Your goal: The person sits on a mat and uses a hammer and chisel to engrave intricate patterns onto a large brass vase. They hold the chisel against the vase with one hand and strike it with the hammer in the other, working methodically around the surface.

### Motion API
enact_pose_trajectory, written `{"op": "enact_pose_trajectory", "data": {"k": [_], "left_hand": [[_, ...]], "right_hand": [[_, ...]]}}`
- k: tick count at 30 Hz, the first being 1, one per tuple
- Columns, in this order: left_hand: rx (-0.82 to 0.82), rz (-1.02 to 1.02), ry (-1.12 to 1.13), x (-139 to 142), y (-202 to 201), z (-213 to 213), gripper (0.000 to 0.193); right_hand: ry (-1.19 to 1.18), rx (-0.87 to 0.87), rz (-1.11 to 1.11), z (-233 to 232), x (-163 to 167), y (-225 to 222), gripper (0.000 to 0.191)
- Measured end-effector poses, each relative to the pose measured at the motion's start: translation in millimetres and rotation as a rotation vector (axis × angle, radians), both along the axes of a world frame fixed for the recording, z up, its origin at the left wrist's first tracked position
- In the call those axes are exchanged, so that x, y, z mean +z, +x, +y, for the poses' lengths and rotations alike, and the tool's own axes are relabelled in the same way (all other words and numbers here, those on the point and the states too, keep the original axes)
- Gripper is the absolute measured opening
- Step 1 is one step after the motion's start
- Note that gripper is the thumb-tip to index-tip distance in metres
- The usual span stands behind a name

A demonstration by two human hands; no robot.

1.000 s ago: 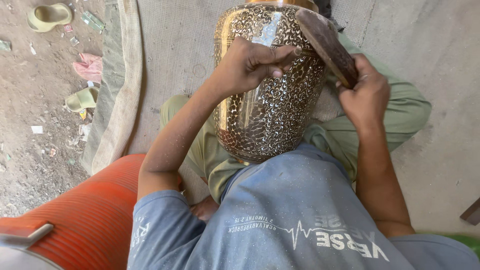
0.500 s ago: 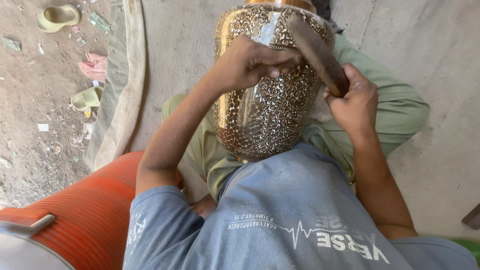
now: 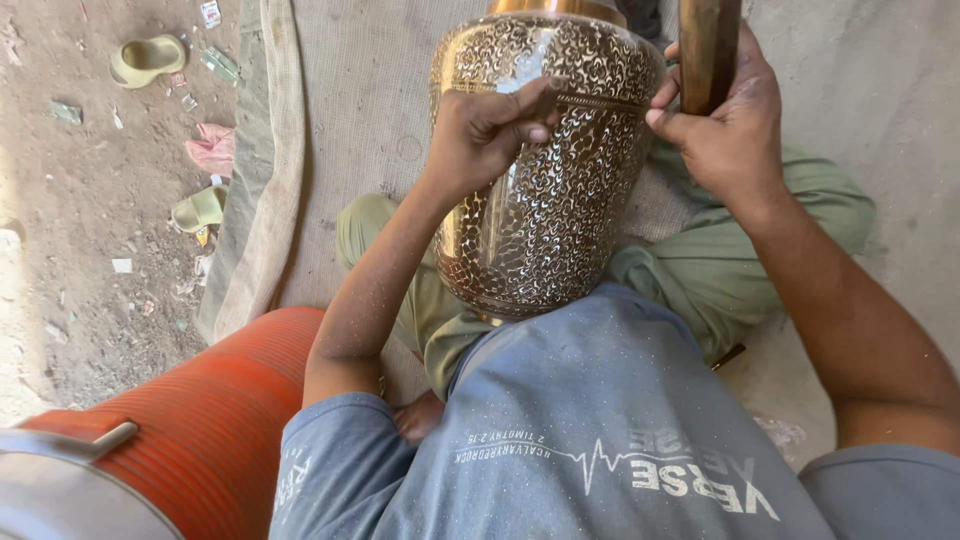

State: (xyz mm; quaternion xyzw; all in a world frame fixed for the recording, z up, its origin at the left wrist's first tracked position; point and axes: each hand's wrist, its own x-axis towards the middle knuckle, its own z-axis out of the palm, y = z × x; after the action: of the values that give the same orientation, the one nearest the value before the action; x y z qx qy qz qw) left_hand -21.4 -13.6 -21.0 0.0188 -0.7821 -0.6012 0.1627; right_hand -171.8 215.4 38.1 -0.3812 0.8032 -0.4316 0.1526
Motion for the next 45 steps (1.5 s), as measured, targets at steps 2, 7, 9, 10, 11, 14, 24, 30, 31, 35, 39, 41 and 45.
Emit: {"op": "enact_pose_trajectory", "data": {"k": [2, 7, 9, 10, 11, 14, 24, 30, 31, 35, 39, 41, 45], "left_hand": [[0.014, -0.033, -0.013, -0.4, 2.1, -0.6, 0.016], [0.014, -0.024, -0.021, -2.9, 1.9, -2.8, 0.015], [0.019, 0.004, -0.077, -3.5, 1.4, -4.6, 0.020], [0.027, -0.008, -0.091, -3.7, 1.0, -5.6, 0.016], [0.038, -0.024, -0.102, -3.8, 1.4, -5.9, 0.012], [0.044, -0.049, -0.068, -4.3, 3.2, -6.2, 0.014], [0.028, -0.030, 0.014, -11.1, 6.1, -8.0, 0.001], [0.059, -0.139, -0.053, -15.6, 5.2, -12.2, 0.001], [0.047, -0.114, -0.038, -15.6, 5.2, -13.0, 0.002], [0.015, -0.036, -0.035, -14.4, 4.4, -14.8, 0.003], [-0.011, -0.031, 0.043, -11.4, 3.7, -13.7, 0.009], [0.015, -0.085, -0.025, -9.3, 3.0, -13.6, 0.007], [-0.024, -0.001, -0.003, -6.3, 2.5, -12.9, 0.007]], "right_hand": [[0.232, 0.089, 0.460, -0.3, 6.6, -1.8, 0.042], [0.141, 0.064, 0.310, -7.7, 13.2, -1.5, 0.037], [0.133, 0.070, 0.294, -9.5, 13.8, -0.6, 0.037], [-0.032, 0.040, 0.030, -11.3, 12.8, 0.5, 0.036], [-0.195, 0.013, -0.238, -12.3, 12.1, 1.2, 0.036], [0.247, 0.094, 0.539, -11.7, 9.8, 1.6, 0.029], [0.019, 0.022, 0.065, -8.4, -2.0, 6.0, 0.036], [0.015, 0.016, 0.137, -8.5, -3.3, 8.1, 0.034], [0.127, 0.025, 0.346, -9.1, -3.6, 8.1, 0.038], [-0.166, 0.024, 0.012, -10.8, -6.1, 10.0, 0.041], [0.095, 0.025, 0.305, -7.9, -9.3, 10.8, 0.035], [-0.167, 0.043, 0.147, -7.4, -11.8, 11.2, 0.035], [0.089, 0.021, 0.276, -8.1, -16.4, 8.4, 0.031]]}}
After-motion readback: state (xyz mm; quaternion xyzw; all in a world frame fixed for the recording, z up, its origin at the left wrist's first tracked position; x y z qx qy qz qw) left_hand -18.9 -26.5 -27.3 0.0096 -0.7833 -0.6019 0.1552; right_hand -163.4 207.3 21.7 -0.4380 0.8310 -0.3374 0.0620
